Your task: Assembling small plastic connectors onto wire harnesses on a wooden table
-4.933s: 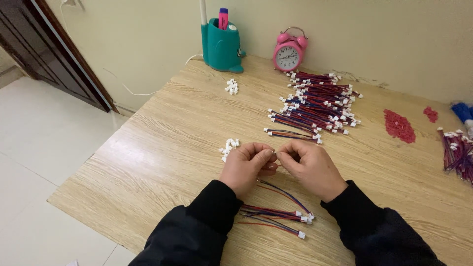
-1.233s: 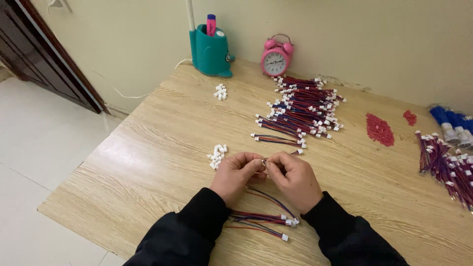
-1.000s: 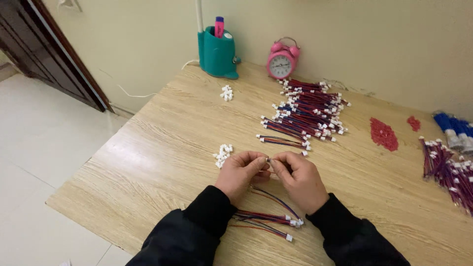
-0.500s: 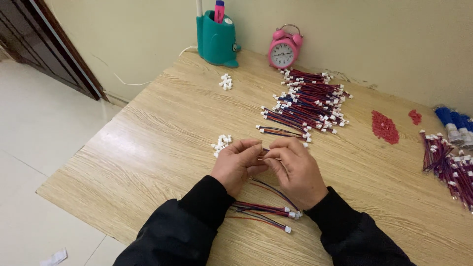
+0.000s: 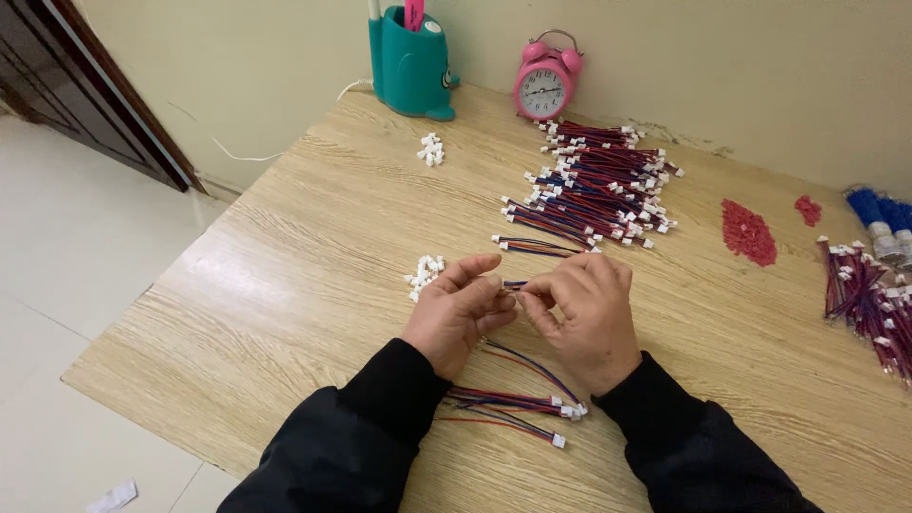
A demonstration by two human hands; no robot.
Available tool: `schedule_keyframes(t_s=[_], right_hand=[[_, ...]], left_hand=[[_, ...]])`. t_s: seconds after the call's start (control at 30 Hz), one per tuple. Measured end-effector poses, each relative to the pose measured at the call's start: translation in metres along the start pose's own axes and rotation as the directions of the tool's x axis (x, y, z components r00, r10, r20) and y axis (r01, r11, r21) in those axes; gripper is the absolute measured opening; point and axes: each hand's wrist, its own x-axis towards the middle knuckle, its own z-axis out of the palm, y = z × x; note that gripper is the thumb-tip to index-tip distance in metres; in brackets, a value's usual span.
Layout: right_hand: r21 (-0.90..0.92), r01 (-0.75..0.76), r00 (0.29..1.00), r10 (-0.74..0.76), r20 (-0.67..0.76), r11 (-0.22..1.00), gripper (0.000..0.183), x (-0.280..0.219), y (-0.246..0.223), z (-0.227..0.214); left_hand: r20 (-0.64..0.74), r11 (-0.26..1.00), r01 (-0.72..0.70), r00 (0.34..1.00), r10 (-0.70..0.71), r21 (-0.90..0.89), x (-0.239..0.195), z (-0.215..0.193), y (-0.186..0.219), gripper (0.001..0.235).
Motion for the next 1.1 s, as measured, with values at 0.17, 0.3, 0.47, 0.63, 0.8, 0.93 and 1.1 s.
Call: schedule_keyframes(t_s=[0.17,0.3,0.47,0.63,0.8,0.93,1.1], right_hand=[[-0.022,0.010,1.000,-0.010,-0.023,1.000,0.009,0.0001,0.0020,0.0016],[-0.013,0.014,1.000,-0.014,0.004,1.000,0.008,0.0004,0.0028,0.0011],[-0.018,0.038,0.999,-0.039,-0.007,0.999,0.007,0.0018,0.0012,-0.0003],[-0.026,0.029,1.000,-0.029,0.003,0.999,0.007,0.0019,0.0001,-0.0009],[-0.053,0.042,0.999,-0.041,0.011,0.998,0.008,0.0026,-0.0012,-0.0025],[-0.094,0.073,0.997,-0.074,-0.011,0.993,0.008,0.0046,-0.0022,-0.0016],[-0.158,0.121,0.992,-0.126,-0.017,0.980,0.013,0.0059,-0.0013,-0.0017]], left_hand=[[0.014,1.000,0.007,1.000,-0.007,0.005,0.0021,-0.0026,-0.0022,0.033],[0.031,1.000,0.026,0.999,-0.026,0.016,-0.0013,-0.0002,0.0020,0.032],[0.028,0.999,0.035,0.999,-0.035,0.005,0.0003,-0.0016,0.0010,0.032],[0.012,0.999,0.026,1.000,-0.026,0.022,-0.0005,0.0001,0.0004,0.032],[0.018,0.999,0.007,1.000,-0.008,0.045,-0.0012,-0.0007,0.0001,0.034],[0.023,0.996,-0.023,1.000,0.021,0.091,0.0040,-0.0052,-0.0054,0.034],[0.022,0.992,-0.027,0.999,0.025,0.126,0.0046,-0.0056,-0.0054,0.034]])
